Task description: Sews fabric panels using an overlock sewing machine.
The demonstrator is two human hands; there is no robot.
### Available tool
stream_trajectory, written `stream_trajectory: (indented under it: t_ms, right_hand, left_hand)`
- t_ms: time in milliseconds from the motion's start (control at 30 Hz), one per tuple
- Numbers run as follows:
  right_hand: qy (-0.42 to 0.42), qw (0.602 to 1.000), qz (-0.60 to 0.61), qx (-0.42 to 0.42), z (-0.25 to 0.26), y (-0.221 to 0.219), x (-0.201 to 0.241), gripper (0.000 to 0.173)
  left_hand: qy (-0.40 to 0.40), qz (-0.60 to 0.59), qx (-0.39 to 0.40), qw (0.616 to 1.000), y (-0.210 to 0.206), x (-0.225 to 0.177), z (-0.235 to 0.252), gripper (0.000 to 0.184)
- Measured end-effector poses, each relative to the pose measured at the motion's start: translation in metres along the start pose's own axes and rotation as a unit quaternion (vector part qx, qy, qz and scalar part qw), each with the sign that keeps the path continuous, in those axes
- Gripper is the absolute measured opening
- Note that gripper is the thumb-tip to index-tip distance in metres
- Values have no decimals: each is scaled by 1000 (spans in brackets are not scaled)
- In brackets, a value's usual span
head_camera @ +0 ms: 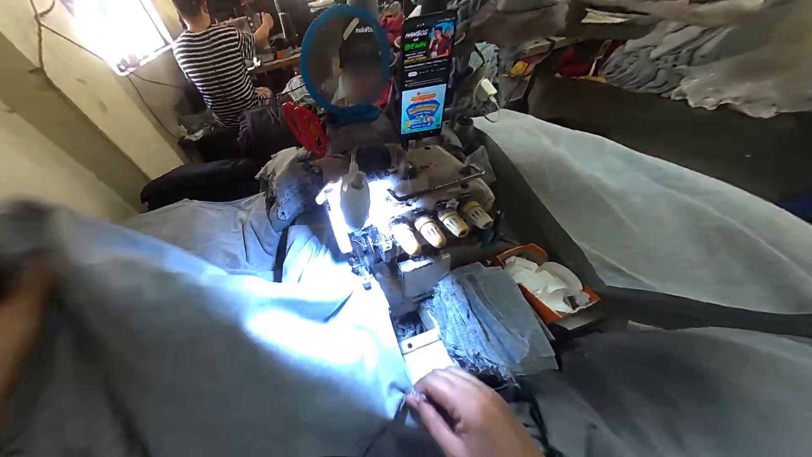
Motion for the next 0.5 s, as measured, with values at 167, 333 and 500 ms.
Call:
stream_trajectory:
  t_ms: [167,333,500]
  right_hand:
    - [35,990,-60,-125,34,-8,-18,23]
    - [26,989,-35,-141,54,-4,-24,24]
    - [-92,979,181,-33,40,-10,-24,19]
  left_hand:
    - [-254,-29,-15,967,-80,-51,-83,69]
    - [-319,18,-62,946,-156,-56,-240,71]
    - [-314,31,-148,937,-124,-50,-188,34]
Point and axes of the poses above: each hand's wrist, its own z-axis towards the middle knuckle, its own y-axis out of the back of the hand, x = y × z, the point moved 7 cm from there along z, towards the middle knuckle, and after that the axes turned 7 degrees about -x, right-handed, at the moved point
